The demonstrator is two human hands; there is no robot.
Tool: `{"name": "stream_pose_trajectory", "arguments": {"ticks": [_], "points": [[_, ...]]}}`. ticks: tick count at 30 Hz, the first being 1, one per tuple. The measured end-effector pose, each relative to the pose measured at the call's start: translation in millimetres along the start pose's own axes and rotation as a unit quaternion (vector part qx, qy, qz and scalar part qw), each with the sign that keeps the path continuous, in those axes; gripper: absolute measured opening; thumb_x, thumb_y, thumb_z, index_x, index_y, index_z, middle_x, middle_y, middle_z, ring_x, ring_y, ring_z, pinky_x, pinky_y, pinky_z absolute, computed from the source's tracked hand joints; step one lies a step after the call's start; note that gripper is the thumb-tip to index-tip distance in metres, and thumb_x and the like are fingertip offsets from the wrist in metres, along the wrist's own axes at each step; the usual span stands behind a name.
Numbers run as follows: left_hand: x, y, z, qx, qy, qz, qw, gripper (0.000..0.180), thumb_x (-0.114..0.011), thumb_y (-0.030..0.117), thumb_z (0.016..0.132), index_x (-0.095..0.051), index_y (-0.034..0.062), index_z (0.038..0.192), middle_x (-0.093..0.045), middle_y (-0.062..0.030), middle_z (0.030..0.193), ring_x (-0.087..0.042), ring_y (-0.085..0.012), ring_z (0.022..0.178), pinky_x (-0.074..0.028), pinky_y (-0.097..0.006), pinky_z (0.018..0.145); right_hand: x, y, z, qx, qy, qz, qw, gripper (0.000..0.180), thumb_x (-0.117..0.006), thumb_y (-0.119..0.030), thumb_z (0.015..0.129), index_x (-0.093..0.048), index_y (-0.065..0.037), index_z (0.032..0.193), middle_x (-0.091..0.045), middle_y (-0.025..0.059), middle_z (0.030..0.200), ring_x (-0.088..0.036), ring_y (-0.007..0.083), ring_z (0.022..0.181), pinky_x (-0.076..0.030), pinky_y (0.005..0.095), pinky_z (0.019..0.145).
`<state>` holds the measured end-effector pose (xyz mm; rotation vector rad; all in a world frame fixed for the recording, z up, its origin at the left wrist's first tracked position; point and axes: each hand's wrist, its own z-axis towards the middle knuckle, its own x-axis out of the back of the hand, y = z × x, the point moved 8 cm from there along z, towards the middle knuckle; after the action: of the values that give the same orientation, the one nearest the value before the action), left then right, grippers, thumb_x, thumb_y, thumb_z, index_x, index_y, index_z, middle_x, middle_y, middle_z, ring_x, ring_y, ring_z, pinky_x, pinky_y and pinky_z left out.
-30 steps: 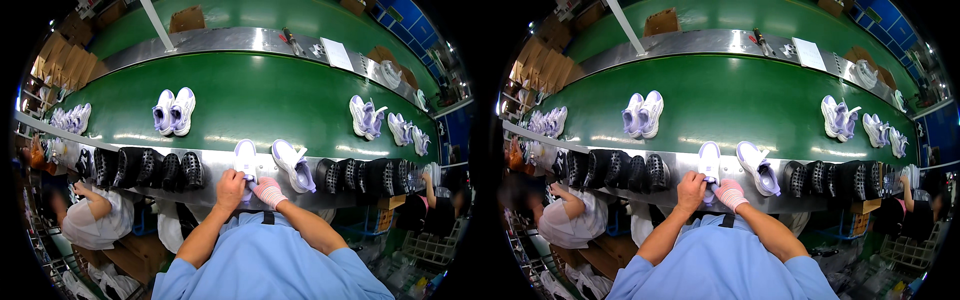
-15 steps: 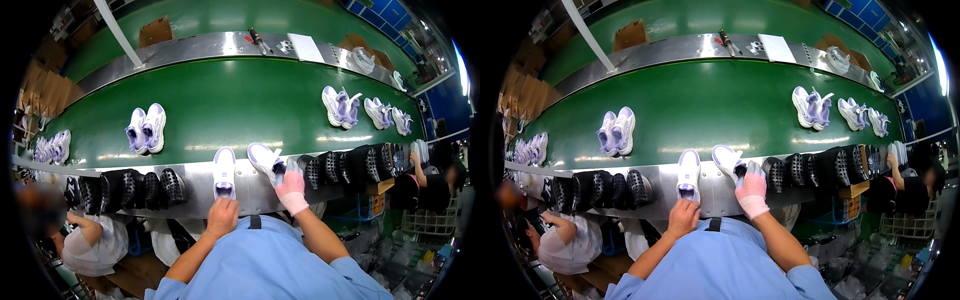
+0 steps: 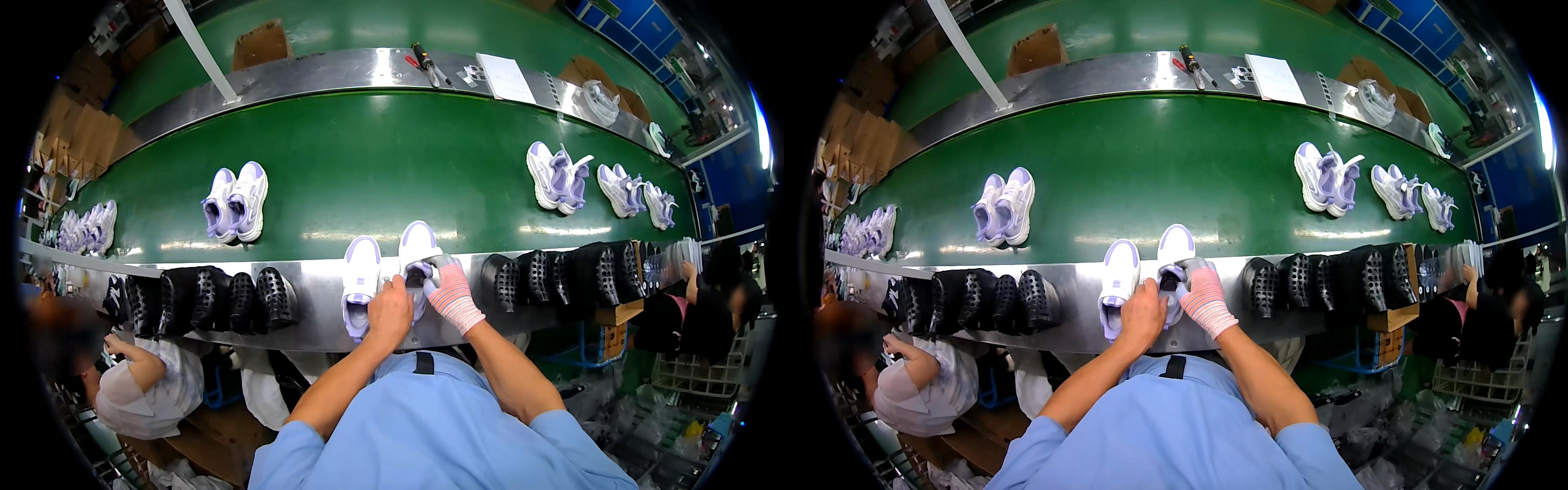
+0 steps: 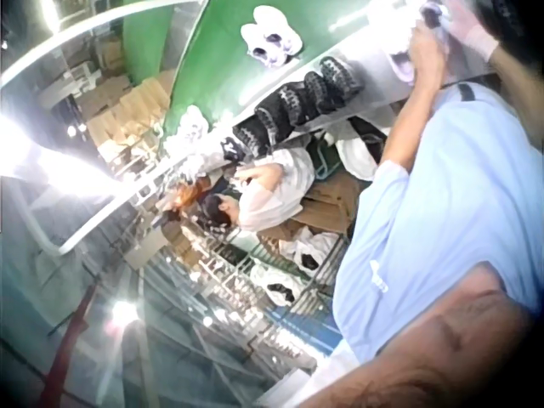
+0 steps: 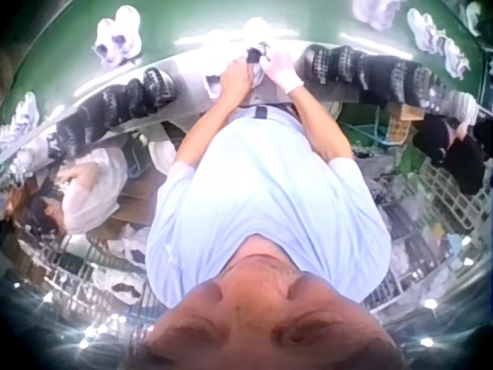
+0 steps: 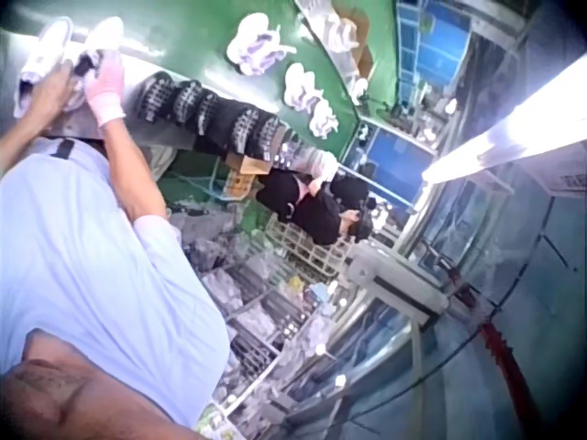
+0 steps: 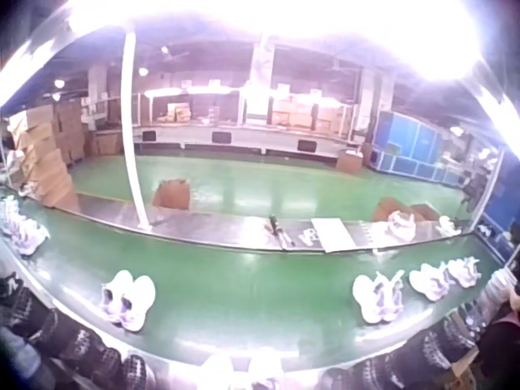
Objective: The person inserts black plastic shoe forms into white sneakers on a factory assembly line.
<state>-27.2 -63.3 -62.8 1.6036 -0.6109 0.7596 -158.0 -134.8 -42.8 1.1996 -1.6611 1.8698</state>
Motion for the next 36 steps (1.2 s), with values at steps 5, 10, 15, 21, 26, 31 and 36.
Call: {"name": "stream_pose_trajectory", "arguments": {"ticks": [5, 10, 15, 21, 26, 31, 36], "points": [[-9, -14, 9, 0.035, 0.028, -0.011, 0.999, 0.022, -0.069, 0.01, 0.09, -0.053, -0.0007, 0.1, -0.066, -0.0264, 0.09, -0.067, -0.0479, 0.08, -0.053, -0.057, 0.069, -7, 0, -4, 0.097, -0.129, -0.102, 0.982, 0.039, -0.067, -0.01, 0.074, -0.071, -0.013, 0.112, -0.066, 0.0228, 0.112, -0.063, 0.044, 0.101, -0.054, 0.0509, 0.091], [-12, -9, 15, 0.036, 0.014, 0.02, 0.999, 0.022, -0.069, 0.009, 0.09, -0.053, -0.0016, 0.101, -0.066, -0.0255, 0.088, -0.066, -0.0467, 0.083, -0.053, -0.055, 0.071, -13, -21, -8, 0.068, -0.166, -0.166, 0.97, 0.037, -0.069, -0.012, 0.075, -0.07, -0.009, 0.112, -0.066, 0.0231, 0.113, -0.064, 0.0434, 0.105, -0.054, 0.0501, 0.094], [30, 15, -15, -0.05, 0.06, 0.022, 0.997, 0.024, -0.073, 0.023, 0.09, -0.071, -0.0004, 0.091, -0.067, -0.021, 0.087, -0.064, -0.0407, 0.084, -0.052, -0.05, 0.075, 22, -1, -36, -0.109, -0.024, -0.045, 0.993, 0.039, -0.071, -0.024, 0.082, -0.069, 0.001, 0.112, -0.07, 0.0256, 0.108, -0.066, 0.0419, 0.108, -0.055, 0.0469, 0.094], [11, 39, -4, -0.031, 0.076, 0.031, 0.996, 0.04, -0.075, 0.04, 0.087, -0.078, 0.0006, 0.08, -0.07, -0.0213, 0.079, -0.064, -0.0405, 0.082, -0.048, -0.052, 0.075, -65, 45, -57, -0.265, -0.221, 0.002, 0.939, 0.048, -0.056, -0.044, 0.095, -0.07, -0.005, 0.121, -0.07, 0.0235, 0.123, -0.065, 0.0399, 0.118, -0.053, 0.0487, 0.098], [-15, 13, 6, 0.095, 0.041, -0.041, 0.994, 0.036, -0.071, 0.034, 0.088, -0.075, -0.0005, 0.077, -0.071, -0.0242, 0.084, -0.064, -0.0425, 0.082, -0.048, -0.052, 0.077, -99, 57, -68, -0.283, -0.232, 0.098, 0.925, 0.049, -0.055, -0.045, 0.095, -0.073, -0.003, 0.109, -0.072, 0.0259, 0.112, -0.067, 0.042, 0.112, -0.053, 0.0483, 0.096], [-4, 3, -9, -0.004, 0.089, 0.008, 0.996, 0.028, -0.071, 0.023, 0.088, -0.071, -0.0021, 0.075, -0.069, -0.0233, 0.081, -0.064, -0.042, 0.08, -0.047, -0.054, 0.073, -77, 46, -64, -0.201, -0.148, 0.014, 0.968, 0.049, -0.054, -0.046, 0.093, -0.074, -0.001, 0.097, -0.072, 0.0263, 0.104, -0.068, 0.044, 0.102, -0.054, 0.0499, 0.092], [-7, 14, -11, 0.017, 0.048, -0.009, 0.999, 0.032, -0.074, 0.027, 0.088, -0.071, -0.0037, 0.079, -0.069, -0.0239, 0.081, -0.066, -0.0424, 0.079, -0.049, -0.053, 0.073, -58, 27, -63, -0.199, -0.189, -0.053, 0.96, 0.044, -0.053, -0.043, 0.095, -0.075, -0.005, 0.098, -0.073, 0.0232, 0.101, -0.07, 0.043, 0.098, -0.056, 0.0519, 0.086]]}}
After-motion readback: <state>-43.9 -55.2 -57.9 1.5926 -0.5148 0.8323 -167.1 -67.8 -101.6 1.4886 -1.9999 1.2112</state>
